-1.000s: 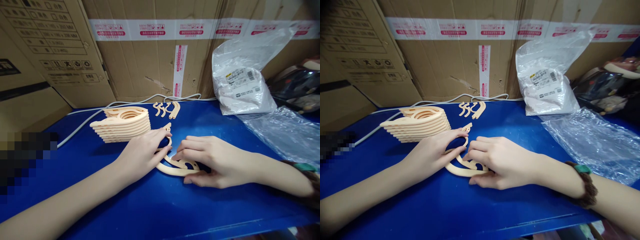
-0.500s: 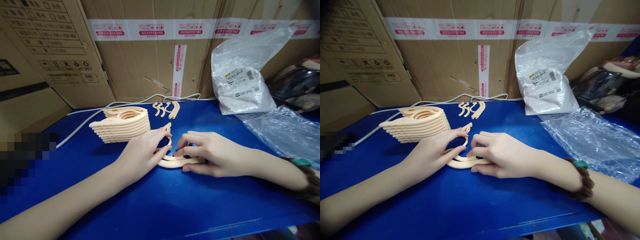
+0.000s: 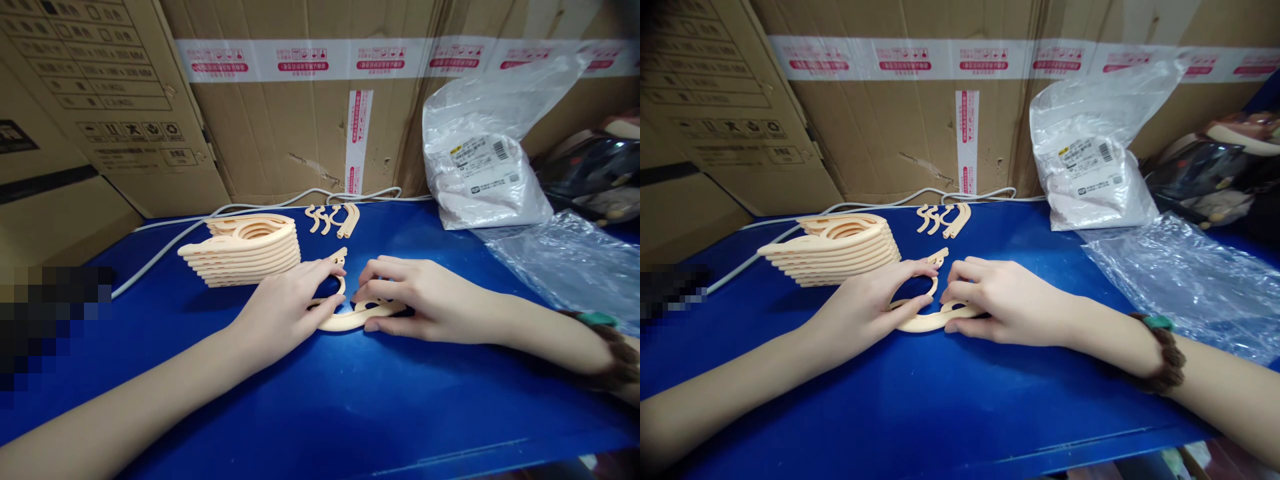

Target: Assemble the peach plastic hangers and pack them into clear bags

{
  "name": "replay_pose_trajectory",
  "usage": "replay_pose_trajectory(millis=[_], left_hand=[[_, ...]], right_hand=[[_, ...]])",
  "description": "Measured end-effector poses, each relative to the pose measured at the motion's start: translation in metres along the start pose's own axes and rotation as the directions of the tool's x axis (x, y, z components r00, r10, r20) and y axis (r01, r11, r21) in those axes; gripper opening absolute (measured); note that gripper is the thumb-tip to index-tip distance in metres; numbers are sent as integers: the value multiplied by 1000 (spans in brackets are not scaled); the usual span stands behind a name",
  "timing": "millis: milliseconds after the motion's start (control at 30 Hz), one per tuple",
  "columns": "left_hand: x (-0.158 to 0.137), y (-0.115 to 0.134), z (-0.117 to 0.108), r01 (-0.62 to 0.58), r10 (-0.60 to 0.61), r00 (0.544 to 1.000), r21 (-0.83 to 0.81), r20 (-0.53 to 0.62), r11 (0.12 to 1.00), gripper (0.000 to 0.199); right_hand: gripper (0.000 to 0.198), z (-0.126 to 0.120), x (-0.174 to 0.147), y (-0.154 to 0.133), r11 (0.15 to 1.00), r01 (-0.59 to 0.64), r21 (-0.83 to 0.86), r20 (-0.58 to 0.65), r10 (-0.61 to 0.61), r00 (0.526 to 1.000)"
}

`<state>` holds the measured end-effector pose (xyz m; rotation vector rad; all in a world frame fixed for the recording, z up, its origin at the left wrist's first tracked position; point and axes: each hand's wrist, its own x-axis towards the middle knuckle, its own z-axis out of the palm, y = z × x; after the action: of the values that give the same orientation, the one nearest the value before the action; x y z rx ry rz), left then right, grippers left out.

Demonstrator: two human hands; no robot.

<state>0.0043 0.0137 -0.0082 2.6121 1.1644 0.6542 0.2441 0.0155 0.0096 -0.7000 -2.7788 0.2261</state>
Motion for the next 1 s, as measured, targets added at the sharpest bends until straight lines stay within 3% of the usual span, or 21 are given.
replay_pose_trajectory(millis=[500,800,1000], left_hand=[[2,2,1,27,-26,1000,-98,14,995,23],[7,1,-5,72,-68,997,-246,26,967,22],[6,4,-9,57,-51,998,-218,32,974,22]], right_hand=[[23,0,-2,-1,1000,3,25,26,-3,1000],[25,2,1,3,995,-94,-32,-66,92,994],[26,2,0,2,991,-130,-41,-54,128,990]])
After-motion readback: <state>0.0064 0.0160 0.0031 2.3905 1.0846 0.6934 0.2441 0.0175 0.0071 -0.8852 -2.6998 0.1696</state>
